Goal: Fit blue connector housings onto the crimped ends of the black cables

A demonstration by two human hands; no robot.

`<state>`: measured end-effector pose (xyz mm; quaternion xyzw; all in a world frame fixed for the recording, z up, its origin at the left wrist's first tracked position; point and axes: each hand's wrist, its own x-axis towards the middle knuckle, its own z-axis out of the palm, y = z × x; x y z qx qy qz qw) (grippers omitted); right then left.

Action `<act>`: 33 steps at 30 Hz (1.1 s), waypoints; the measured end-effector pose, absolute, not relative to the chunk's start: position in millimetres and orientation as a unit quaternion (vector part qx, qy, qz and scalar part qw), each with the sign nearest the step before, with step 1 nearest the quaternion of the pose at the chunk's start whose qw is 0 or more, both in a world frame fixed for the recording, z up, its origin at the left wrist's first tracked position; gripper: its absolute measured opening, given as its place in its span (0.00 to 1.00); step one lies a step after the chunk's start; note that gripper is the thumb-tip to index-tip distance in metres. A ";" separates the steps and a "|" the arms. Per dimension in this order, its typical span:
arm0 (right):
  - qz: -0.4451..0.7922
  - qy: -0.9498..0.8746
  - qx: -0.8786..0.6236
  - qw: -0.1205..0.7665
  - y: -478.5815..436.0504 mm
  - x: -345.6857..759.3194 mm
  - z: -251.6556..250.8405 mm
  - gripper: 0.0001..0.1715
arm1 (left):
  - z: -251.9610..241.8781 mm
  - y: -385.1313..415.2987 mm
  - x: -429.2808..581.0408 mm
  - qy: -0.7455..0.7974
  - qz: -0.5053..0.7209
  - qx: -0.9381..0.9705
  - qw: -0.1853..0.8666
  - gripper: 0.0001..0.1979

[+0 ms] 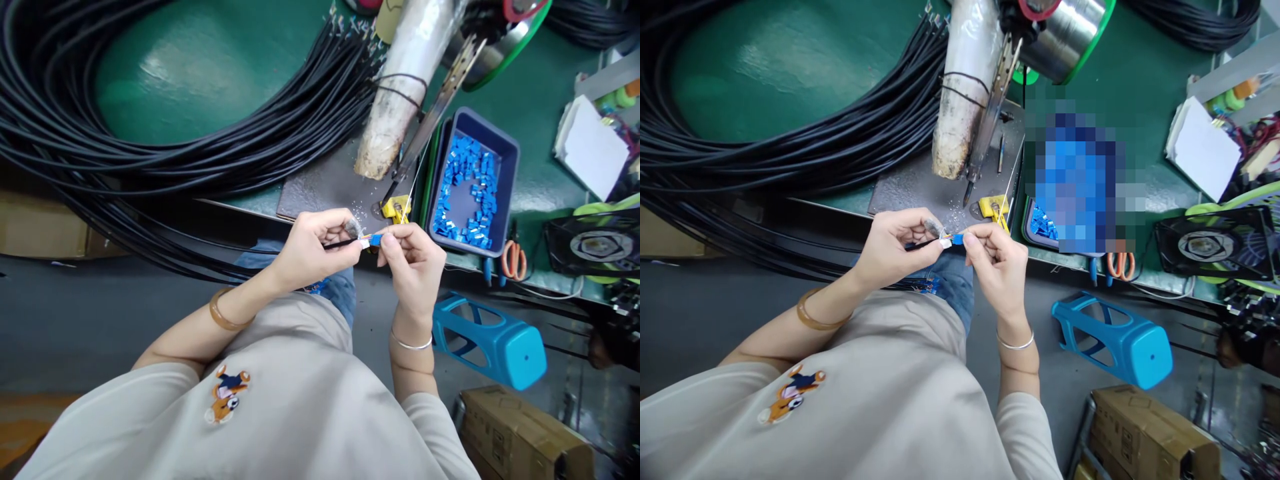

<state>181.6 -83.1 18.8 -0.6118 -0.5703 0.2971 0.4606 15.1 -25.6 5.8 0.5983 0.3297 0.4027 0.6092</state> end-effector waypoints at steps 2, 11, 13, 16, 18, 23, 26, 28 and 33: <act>0.251 -0.582 -0.627 0.452 -83.0 179.5 17.8 0.13 | 6.0 -23.9 15.3 0.325 0.377 0.595 0.631 0.05; 0.044 -0.569 -0.594 0.567 -81.9 175.1 9.0 0.15 | 6.1 -16.6 25.0 0.332 0.398 0.560 0.647 0.06; -0.014 -0.595 -0.576 0.560 -83.9 175.0 8.8 0.15 | 6.6 -14.7 27.1 0.333 0.407 0.556 0.644 0.06; -0.113 -0.676 -0.548 0.479 -84.8 174.3 8.8 0.13 | 8.8 -12.6 28.7 0.335 0.415 0.547 0.645 0.05; -0.138 -0.708 -0.535 0.441 -82.8 173.4 7.4 0.12 | 10.5 -11.6 28.9 0.336 0.421 0.541 0.646 0.04; -0.121 -0.685 -0.543 0.470 -74.5 172.1 0.8 0.10 | 11.6 -9.1 29.5 0.328 0.427 0.534 0.652 0.04; -0.105 -0.680 -0.551 0.472 -72.0 172.5 -0.6 0.09 | 10.4 -8.1 30.6 0.333 0.427 0.537 0.647 0.03; -0.093 -0.682 -0.553 0.470 -71.0 173.2 -0.1 0.09 | 9.6 -7.8 31.5 0.339 0.429 0.539 0.640 0.03; -0.078 -0.685 -0.551 0.470 -69.4 174.9 2.5 0.10 | 9.4 -7.1 32.5 0.339 0.430 0.538 0.641 0.02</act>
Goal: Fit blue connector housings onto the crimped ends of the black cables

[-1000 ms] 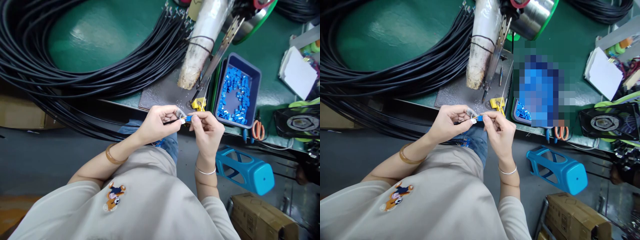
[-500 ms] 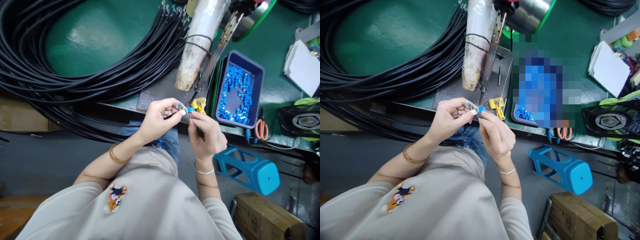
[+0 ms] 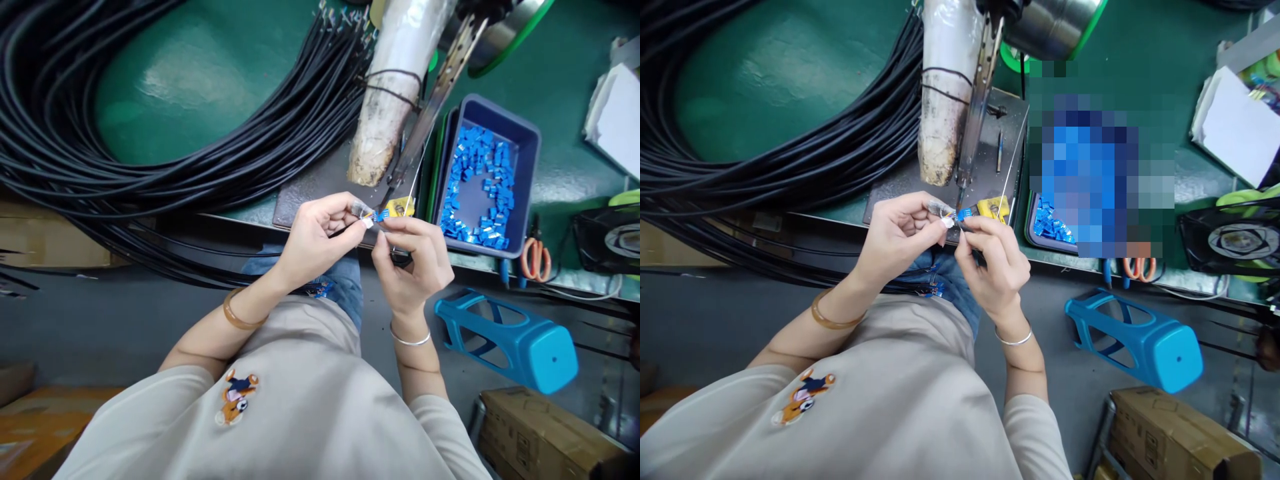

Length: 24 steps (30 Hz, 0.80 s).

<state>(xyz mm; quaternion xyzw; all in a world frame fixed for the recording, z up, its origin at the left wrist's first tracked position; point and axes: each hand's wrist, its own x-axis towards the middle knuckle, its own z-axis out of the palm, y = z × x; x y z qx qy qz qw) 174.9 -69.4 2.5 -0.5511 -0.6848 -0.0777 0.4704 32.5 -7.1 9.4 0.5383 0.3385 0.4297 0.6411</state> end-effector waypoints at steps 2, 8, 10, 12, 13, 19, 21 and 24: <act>-0.071 -0.686 -0.551 0.470 -69.2 175.5 3.3 0.10 | 9.9 -6.7 32.6 0.333 0.431 0.537 0.644 0.01; -0.070 -0.681 -0.558 0.470 -69.2 176.0 7.2 0.10 | 14.4 -6.0 34.2 0.330 0.437 0.524 0.653 0.02; -0.075 -0.682 -0.561 0.464 -69.0 175.9 9.3 0.10 | 15.8 -5.8 34.7 0.331 0.435 0.520 0.656 0.03; -0.081 -0.686 -0.562 0.455 -68.8 175.9 11.0 0.10 | 16.1 -5.5 34.6 0.335 0.432 0.521 0.655 0.03; -0.083 -0.687 -0.562 0.452 -68.8 175.9 11.4 0.10 | 15.9 -5.4 34.2 0.335 0.430 0.523 0.655 0.03; -0.068 -0.691 -0.553 0.460 -69.2 177.0 8.2 0.10 | 12.3 -6.2 30.2 0.344 0.408 0.538 0.652 0.03; -0.067 -0.692 -0.554 0.459 -69.2 177.6 7.3 0.10 | 11.8 -6.6 29.4 0.352 0.403 0.539 0.650 0.04; -0.064 -0.691 -0.554 0.459 -69.4 177.9 7.0 0.09 | 12.1 -7.1 29.5 0.358 0.400 0.540 0.648 0.04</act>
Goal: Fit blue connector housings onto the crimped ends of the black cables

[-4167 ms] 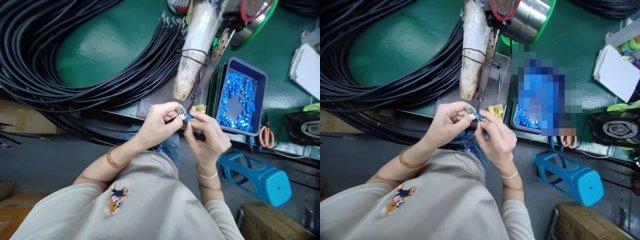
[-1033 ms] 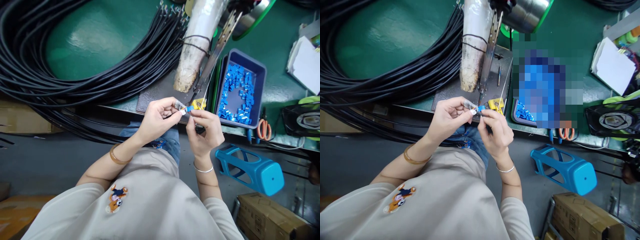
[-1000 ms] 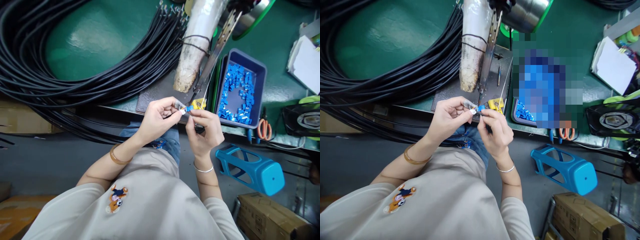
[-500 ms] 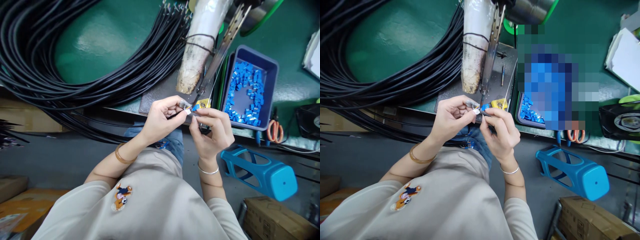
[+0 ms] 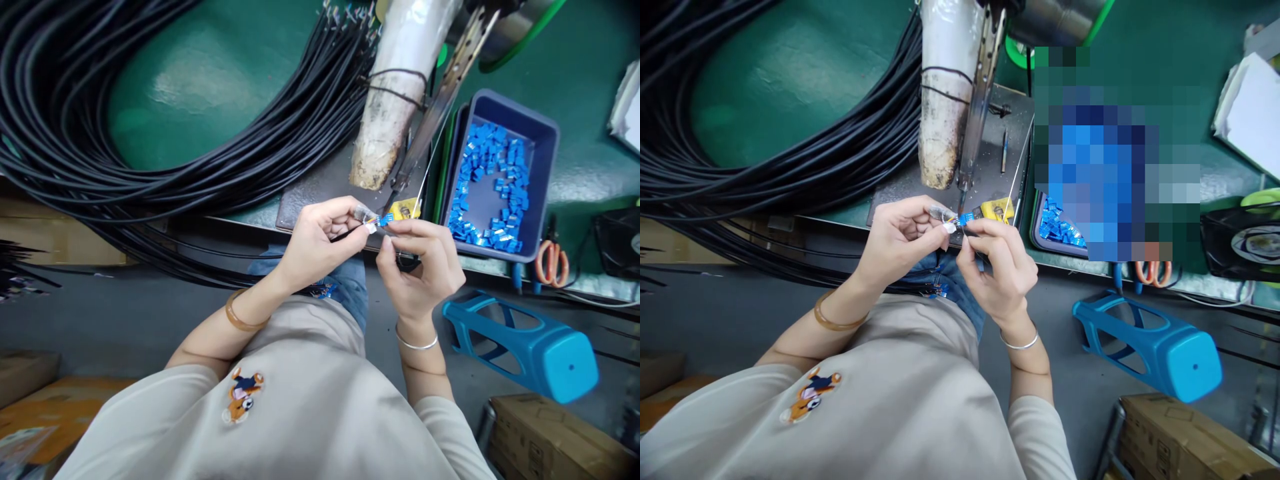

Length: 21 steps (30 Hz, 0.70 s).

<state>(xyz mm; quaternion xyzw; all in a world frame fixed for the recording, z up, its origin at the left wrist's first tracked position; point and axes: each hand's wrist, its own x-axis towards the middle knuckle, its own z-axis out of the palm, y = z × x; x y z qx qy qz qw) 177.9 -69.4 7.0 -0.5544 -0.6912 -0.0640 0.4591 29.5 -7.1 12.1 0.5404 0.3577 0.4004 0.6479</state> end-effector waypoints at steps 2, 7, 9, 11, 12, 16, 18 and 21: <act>-0.064 -0.690 -0.554 0.461 -69.8 177.6 7.0 0.09 | 12.8 -7.6 29.9 0.353 0.400 0.541 0.650 0.04; -0.093 -0.699 -0.545 0.453 -71.2 176.3 5.7 0.11 | 14.9 -8.1 29.3 0.334 0.393 0.543 0.663 0.04; -0.092 -0.702 -0.544 0.451 -71.6 176.2 5.3 0.11 | 15.3 -7.5 28.0 0.338 0.386 0.545 0.664 0.06; -0.083 -0.702 -0.541 0.456 -71.8 176.4 5.4 0.11 | 15.6 -6.6 26.6 0.341 0.381 0.547 0.662 0.08; -0.078 -0.700 -0.540 0.460 -72.0 176.7 5.8 0.11 | 15.8 -6.1 26.0 0.342 0.379 0.548 0.662 0.09; -0.077 -0.689 -0.547 0.470 -72.7 178.1 9.6 0.11 | 16.9 -5.4 25.5 0.333 0.374 0.551 0.668 0.10; -0.058 -0.687 -0.556 0.464 -72.8 178.8 11.9 0.12 | 17.3 -5.4 26.3 0.325 0.382 0.551 0.667 0.09; -0.010 -0.681 -0.569 0.462 -71.9 179.0 14.8 0.11 | 17.4 -5.5 27.6 0.320 0.398 0.550 0.660 0.07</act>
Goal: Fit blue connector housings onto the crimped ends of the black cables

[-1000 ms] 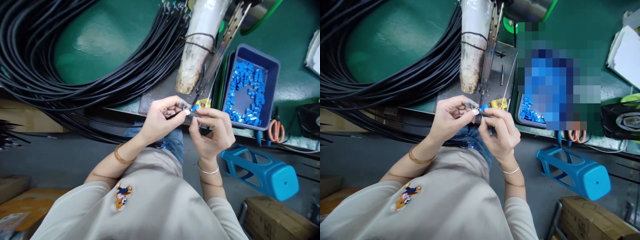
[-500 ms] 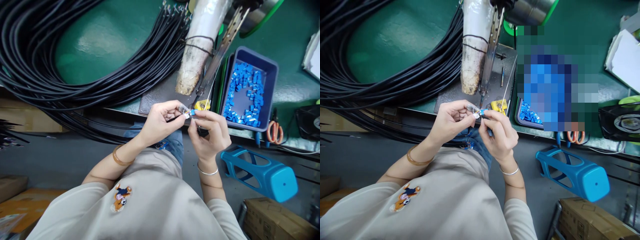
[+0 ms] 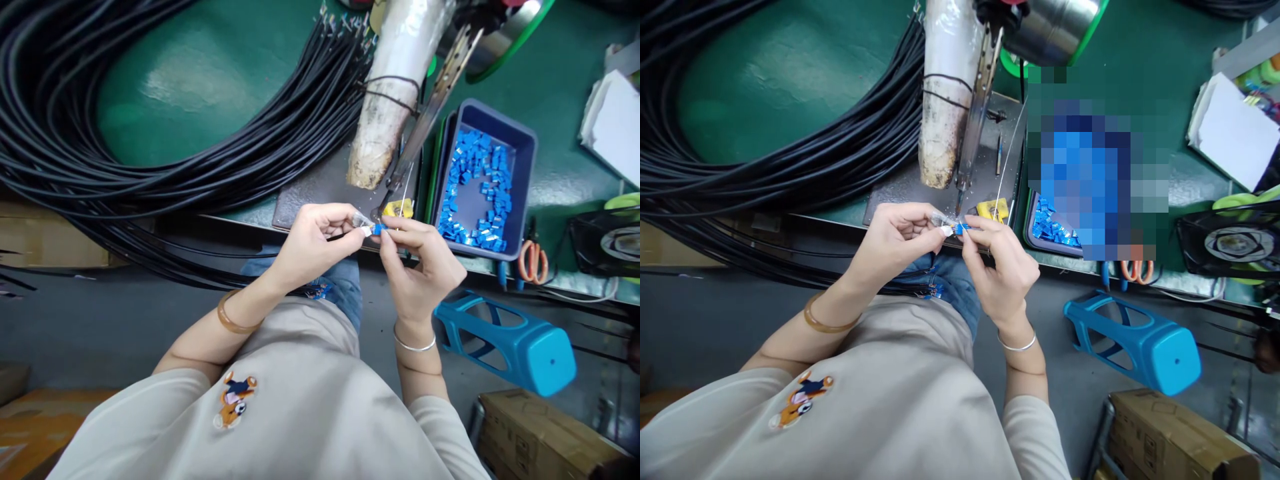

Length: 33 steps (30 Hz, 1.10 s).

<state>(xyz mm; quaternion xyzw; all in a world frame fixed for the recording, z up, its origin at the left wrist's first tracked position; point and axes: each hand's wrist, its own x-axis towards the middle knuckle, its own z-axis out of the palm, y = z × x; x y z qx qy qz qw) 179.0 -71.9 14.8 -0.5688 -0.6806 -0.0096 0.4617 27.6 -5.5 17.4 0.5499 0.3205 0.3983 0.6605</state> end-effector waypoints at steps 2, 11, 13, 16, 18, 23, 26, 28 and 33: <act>0.002 -0.677 -0.569 0.467 -71.0 178.4 15.7 0.11 | 17.2 -5.6 28.2 0.325 0.401 0.549 0.658 0.06; -0.031 -0.687 -0.558 0.465 -68.0 177.7 14.8 0.12 | 16.2 -3.4 28.0 0.337 0.384 0.542 0.667 0.06; -0.028 -0.688 -0.560 0.460 -67.6 178.1 15.9 0.11 | 17.1 -1.7 28.2 0.339 0.381 0.540 0.670 0.06; -0.012 -0.690 -0.565 0.453 -67.0 178.6 18.6 0.10 | 18.2 0.6 29.4 0.347 0.376 0.530 0.676 0.05; -0.002 -0.691 -0.566 0.449 -66.4 179.2 20.5 0.10 | 18.5 1.4 30.4 0.351 0.375 0.524 0.679 0.05; 0.000 -0.701 -0.558 0.445 -64.0 180.0 24.9 0.11 | 20.2 1.7 31.8 0.355 0.387 0.515 0.677 0.04; -0.007 -0.704 -0.553 0.446 -62.9 179.5 27.1 0.12 | 22.1 1.7 31.9 0.360 0.389 0.517 0.673 0.04; -0.005 -0.702 -0.556 0.445 -62.7 179.2 27.5 0.12 | 22.5 1.9 31.7 0.359 0.386 0.518 0.674 0.04; 0.066 -0.675 -0.581 0.451 -66.0 180.0 23.6 0.07 | 19.7 1.1 28.7 0.354 0.363 0.521 0.687 0.04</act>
